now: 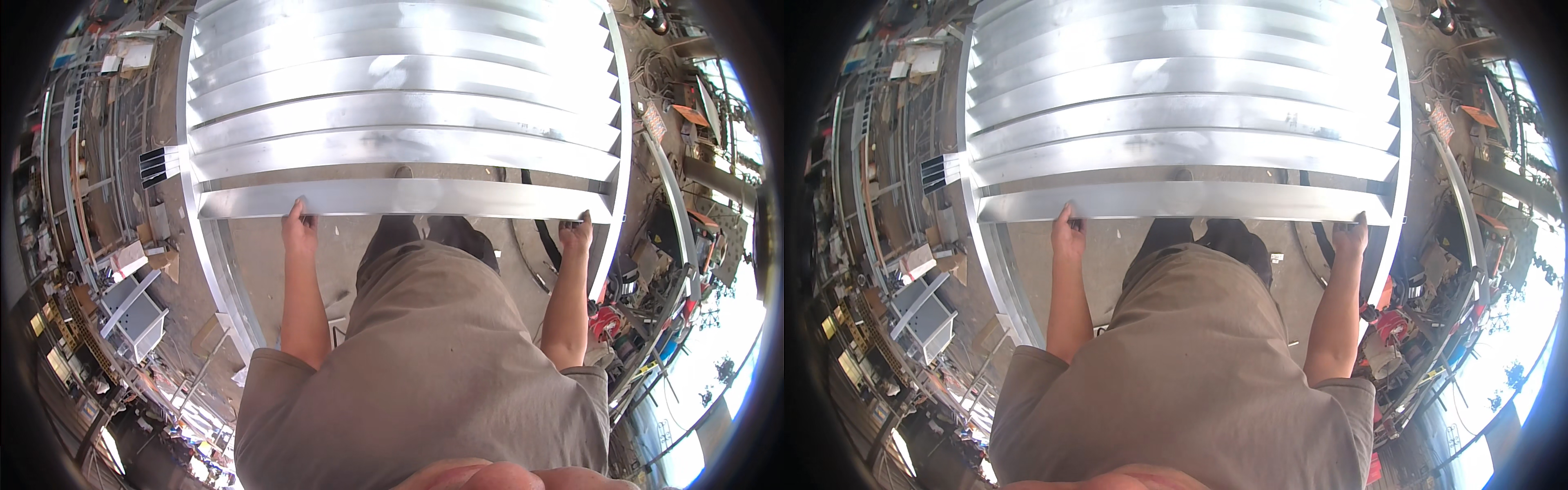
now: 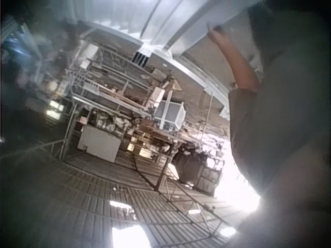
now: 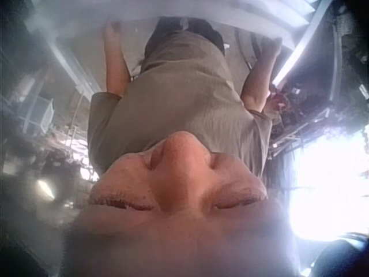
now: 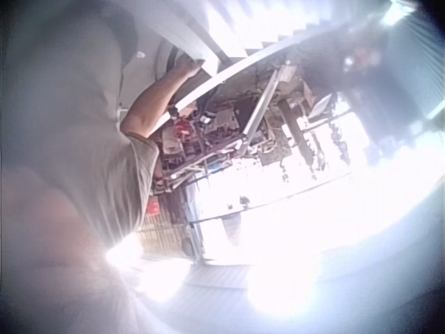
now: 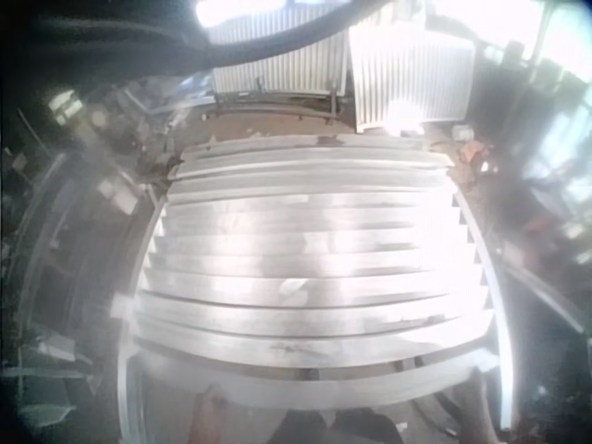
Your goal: The person places curved metal slats into a large curved frame, aligning each slat by hand and using a handheld tool to secure them. The person repeatedly positions and adjusts slats within the frame, working one at a time.
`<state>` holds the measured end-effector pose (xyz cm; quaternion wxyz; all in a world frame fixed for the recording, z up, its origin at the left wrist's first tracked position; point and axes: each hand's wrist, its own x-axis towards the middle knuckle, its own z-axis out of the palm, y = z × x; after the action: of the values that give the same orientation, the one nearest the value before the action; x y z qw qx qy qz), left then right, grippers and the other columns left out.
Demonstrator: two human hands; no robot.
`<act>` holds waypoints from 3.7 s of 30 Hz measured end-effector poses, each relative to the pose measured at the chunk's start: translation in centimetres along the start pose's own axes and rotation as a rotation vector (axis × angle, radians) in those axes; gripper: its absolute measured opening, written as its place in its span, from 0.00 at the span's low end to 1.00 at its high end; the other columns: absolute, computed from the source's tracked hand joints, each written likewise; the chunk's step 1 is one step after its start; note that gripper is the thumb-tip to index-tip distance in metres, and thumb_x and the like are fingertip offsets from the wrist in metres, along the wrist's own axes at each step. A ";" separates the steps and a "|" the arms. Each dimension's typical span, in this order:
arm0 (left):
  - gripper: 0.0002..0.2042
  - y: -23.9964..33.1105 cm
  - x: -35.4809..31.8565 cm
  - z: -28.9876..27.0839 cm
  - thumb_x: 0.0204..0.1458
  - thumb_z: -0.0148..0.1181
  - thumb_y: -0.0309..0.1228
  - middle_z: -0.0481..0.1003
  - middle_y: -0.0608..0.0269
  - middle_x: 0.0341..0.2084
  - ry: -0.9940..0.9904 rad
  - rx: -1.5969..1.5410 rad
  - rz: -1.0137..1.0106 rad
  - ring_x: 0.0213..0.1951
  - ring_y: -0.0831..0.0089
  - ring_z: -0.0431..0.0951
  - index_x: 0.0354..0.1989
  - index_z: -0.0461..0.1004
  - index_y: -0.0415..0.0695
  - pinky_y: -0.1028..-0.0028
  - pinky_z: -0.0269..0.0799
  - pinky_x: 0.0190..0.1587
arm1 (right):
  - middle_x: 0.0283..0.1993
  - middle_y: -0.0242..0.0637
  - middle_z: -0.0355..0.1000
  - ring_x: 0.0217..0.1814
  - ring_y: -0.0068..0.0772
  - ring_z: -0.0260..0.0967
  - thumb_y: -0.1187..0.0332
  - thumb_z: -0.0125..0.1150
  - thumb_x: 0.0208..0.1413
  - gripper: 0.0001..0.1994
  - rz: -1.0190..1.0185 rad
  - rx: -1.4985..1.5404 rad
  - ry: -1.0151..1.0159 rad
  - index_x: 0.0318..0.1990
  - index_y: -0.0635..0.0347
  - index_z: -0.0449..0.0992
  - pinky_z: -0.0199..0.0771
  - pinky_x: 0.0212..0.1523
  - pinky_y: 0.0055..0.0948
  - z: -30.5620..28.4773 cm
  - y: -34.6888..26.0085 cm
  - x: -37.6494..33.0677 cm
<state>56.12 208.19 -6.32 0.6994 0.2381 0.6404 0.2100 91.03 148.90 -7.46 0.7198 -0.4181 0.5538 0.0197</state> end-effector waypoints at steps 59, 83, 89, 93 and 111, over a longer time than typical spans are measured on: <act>0.22 -2.7 0.8 -0.3 0.65 0.64 0.47 0.73 0.63 0.49 -0.019 0.220 0.034 0.49 0.66 0.76 0.59 0.69 0.46 0.63 0.75 0.51 | 0.70 0.43 0.64 0.69 0.52 0.67 0.39 0.48 0.71 0.34 0.002 -0.073 -0.155 0.72 0.56 0.62 0.72 0.67 0.58 -0.7 5.6 0.2; 0.24 1.7 -1.4 5.0 0.55 0.71 0.41 0.75 0.65 0.43 0.208 0.296 0.207 0.35 0.73 0.77 0.56 0.70 0.45 0.72 0.71 0.32 | 0.56 0.37 0.71 0.51 0.36 0.73 0.60 0.65 0.62 0.20 -0.121 -0.291 -0.075 0.57 0.59 0.73 0.74 0.42 0.35 3.3 0.7 -2.6; 0.28 2.4 0.1 6.2 0.56 0.72 0.44 0.73 0.63 0.50 0.107 0.115 0.109 0.49 0.68 0.75 0.60 0.69 0.45 0.66 0.75 0.51 | 0.56 0.38 0.71 0.53 0.38 0.72 0.55 0.61 0.64 0.21 0.039 -0.144 -0.315 0.60 0.54 0.71 0.72 0.47 0.38 4.2 0.2 -1.0; 0.33 1.7 0.9 6.2 0.56 0.73 0.48 0.70 0.62 0.55 -0.091 -0.075 0.080 0.59 0.63 0.70 0.63 0.66 0.45 0.59 0.69 0.64 | 0.65 0.41 0.67 0.68 0.42 0.65 0.51 0.57 0.67 0.25 -0.007 -0.173 -0.345 0.67 0.50 0.68 0.67 0.65 0.46 4.5 0.6 -2.4; 0.45 2.3 0.8 8.3 0.54 0.70 0.52 0.53 0.53 0.74 -0.106 -0.111 -0.031 0.75 0.54 0.54 0.75 0.55 0.45 0.50 0.53 0.76 | 0.66 0.45 0.58 0.61 0.42 0.64 0.43 0.80 0.48 0.46 -0.050 -0.234 -0.160 0.71 0.52 0.63 0.71 0.59 0.37 6.4 1.4 -2.0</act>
<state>64.52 210.00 -5.01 0.7475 0.1998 0.5935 0.2216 94.57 154.71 -6.38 0.7082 -0.5099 0.4780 0.0996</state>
